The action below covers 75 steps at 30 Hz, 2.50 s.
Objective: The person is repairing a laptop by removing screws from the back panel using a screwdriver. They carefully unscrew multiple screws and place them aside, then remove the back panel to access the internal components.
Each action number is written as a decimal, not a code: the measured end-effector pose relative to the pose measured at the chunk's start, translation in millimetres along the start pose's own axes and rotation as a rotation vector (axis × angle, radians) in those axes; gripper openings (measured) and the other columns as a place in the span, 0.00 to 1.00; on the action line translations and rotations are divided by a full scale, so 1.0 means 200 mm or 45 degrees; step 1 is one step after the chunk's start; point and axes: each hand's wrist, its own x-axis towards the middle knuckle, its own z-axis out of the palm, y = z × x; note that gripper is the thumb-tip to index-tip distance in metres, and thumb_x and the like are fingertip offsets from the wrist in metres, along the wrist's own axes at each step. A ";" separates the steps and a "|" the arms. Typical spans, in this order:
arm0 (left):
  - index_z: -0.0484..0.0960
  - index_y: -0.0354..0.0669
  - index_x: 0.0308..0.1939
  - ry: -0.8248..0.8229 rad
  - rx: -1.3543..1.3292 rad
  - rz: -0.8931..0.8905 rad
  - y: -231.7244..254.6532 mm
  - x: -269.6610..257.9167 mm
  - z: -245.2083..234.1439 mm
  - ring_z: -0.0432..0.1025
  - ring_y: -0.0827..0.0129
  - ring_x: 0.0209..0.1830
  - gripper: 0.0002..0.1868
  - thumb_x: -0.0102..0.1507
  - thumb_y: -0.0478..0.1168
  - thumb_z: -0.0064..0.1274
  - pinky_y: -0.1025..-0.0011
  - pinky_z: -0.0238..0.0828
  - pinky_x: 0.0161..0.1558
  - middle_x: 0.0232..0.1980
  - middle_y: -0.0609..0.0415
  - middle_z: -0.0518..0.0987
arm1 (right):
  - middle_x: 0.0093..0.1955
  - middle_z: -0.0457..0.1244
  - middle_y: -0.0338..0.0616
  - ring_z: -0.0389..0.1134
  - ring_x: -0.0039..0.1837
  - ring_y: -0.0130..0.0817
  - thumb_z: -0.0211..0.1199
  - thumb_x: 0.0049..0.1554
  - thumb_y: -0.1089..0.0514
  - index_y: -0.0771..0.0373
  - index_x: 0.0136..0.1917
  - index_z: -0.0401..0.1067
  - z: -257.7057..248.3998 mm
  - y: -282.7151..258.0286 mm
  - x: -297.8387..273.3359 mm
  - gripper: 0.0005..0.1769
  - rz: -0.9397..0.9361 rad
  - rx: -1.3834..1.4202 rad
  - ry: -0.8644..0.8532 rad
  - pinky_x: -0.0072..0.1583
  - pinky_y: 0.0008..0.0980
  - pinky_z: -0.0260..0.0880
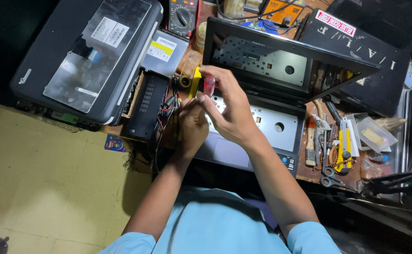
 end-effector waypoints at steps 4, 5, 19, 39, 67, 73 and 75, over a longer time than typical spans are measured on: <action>0.77 0.48 0.28 -0.055 -0.125 -0.033 -0.15 -0.08 0.07 0.76 0.53 0.37 0.13 0.65 0.29 0.45 0.61 0.71 0.51 0.28 0.56 0.77 | 0.52 0.69 0.52 0.74 0.57 0.51 0.61 0.61 0.71 0.67 0.62 0.69 0.03 0.03 -0.02 0.16 0.063 -0.031 0.067 0.60 0.45 0.75; 0.79 0.45 0.33 -0.059 -0.071 -0.036 -0.13 -0.08 0.06 0.76 0.50 0.39 0.09 0.67 0.30 0.48 0.60 0.70 0.50 0.31 0.53 0.78 | 0.47 0.69 0.53 0.75 0.53 0.51 0.65 0.60 0.69 0.68 0.56 0.69 0.03 0.06 -0.03 0.12 0.088 -0.085 0.138 0.56 0.43 0.76; 0.84 0.43 0.35 0.063 -0.005 -0.062 -0.03 -0.04 0.09 0.75 0.48 0.40 0.06 0.65 0.36 0.51 0.60 0.70 0.45 0.33 0.47 0.78 | 0.64 0.62 0.62 0.68 0.65 0.60 0.59 0.64 0.68 0.71 0.72 0.59 0.03 0.00 -0.03 0.24 0.010 -0.115 0.076 0.65 0.54 0.71; 0.77 0.38 0.32 -0.031 -0.009 -0.004 -0.05 -0.05 0.09 0.75 0.43 0.36 0.09 0.66 0.27 0.48 0.59 0.70 0.45 0.30 0.47 0.76 | 0.41 0.66 0.51 0.75 0.45 0.50 0.64 0.60 0.65 0.69 0.51 0.69 0.12 0.16 -0.11 0.08 0.101 -0.185 0.303 0.49 0.38 0.76; 0.81 0.47 0.35 -0.022 -0.013 -0.139 -0.04 -0.07 0.09 0.79 0.58 0.38 0.02 0.63 0.37 0.56 0.64 0.73 0.44 0.33 0.55 0.82 | 0.53 0.62 0.52 0.70 0.57 0.51 0.67 0.60 0.61 0.68 0.59 0.66 0.11 0.06 -0.05 0.17 -0.001 -0.177 0.262 0.59 0.45 0.72; 0.81 0.47 0.35 -0.038 0.088 -0.192 -0.21 -0.18 0.15 0.74 0.52 0.42 0.07 0.67 0.37 0.50 0.59 0.70 0.43 0.32 0.53 0.79 | 0.43 0.64 0.45 0.73 0.47 0.49 0.59 0.62 0.68 0.66 0.56 0.72 0.13 0.10 -0.08 0.08 0.013 -0.217 0.277 0.53 0.39 0.76; 0.82 0.47 0.35 -0.053 0.018 -0.171 -0.31 -0.25 0.20 0.74 0.55 0.44 0.03 0.63 0.38 0.57 0.64 0.72 0.46 0.32 0.54 0.79 | 0.41 0.65 0.43 0.73 0.43 0.45 0.62 0.62 0.64 0.66 0.51 0.71 0.15 0.09 -0.07 0.05 0.050 -0.247 0.374 0.49 0.36 0.76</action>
